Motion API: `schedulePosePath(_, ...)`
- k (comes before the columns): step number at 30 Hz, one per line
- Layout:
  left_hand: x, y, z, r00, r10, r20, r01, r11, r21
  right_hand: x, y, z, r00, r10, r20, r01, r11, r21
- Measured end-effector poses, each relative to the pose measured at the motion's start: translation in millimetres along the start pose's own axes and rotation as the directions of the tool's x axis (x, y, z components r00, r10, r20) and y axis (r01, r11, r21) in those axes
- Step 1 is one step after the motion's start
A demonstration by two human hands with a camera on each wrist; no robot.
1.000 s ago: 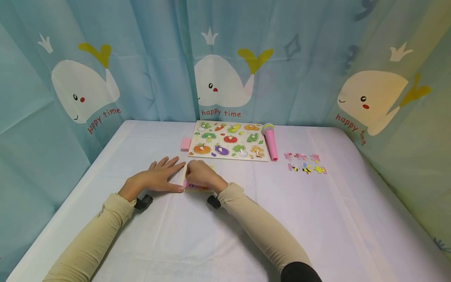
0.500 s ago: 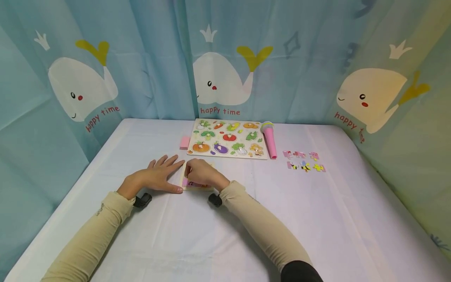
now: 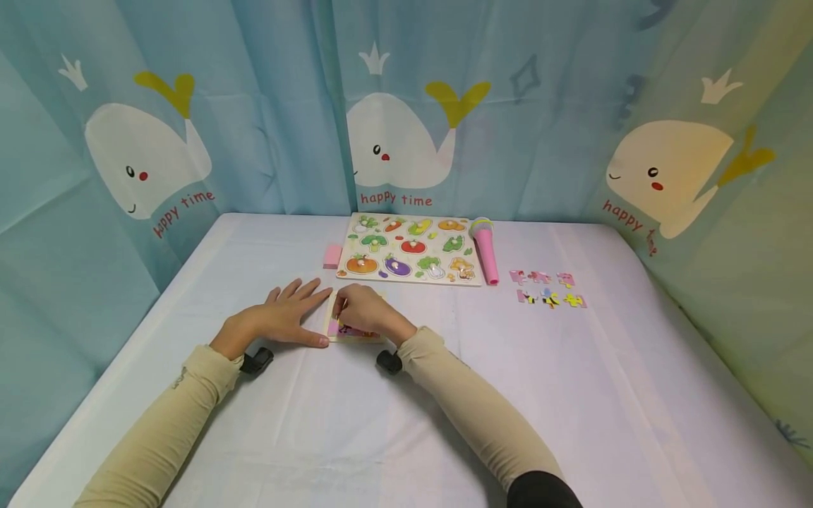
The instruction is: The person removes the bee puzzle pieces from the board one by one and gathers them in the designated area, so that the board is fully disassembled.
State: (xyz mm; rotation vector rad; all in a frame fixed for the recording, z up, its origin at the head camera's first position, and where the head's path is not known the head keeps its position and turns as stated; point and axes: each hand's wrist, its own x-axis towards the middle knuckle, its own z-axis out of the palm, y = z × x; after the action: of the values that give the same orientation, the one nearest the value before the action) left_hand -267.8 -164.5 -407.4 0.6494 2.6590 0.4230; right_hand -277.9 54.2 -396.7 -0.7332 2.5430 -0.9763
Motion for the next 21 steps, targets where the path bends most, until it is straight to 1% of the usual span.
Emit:
schedulePosePath(8,1.1,-0.5,0.2,1.0,-0.002,0.003,0.002,1.0,0.006,-0.3,0.6,-2.0,1.0,0.004,-0.001,-0.004,0.999,0.036)
schedulePosePath(13,-0.2,0.6,-1.5,1.0,0.001,0.003,-0.001,1.0,0.007,-0.2,4.2,-3.3,1.0,-0.003,0.004,0.003,0.996,0.091)
schedulePosePath(17,-0.5,0.8,-1.7,1.0,0.001,0.006,-0.001,1.0,0.012,-1.5,5.6,-5.2,1.0,-0.025,0.016,0.022,0.99,0.138)
schedulePosePath(21,-0.3,1.5,-1.7,1.0,0.0,0.009,0.0,1.0,0.014,-4.1,5.7,-8.5,0.999,-0.026,0.029,0.02,0.983,0.183)
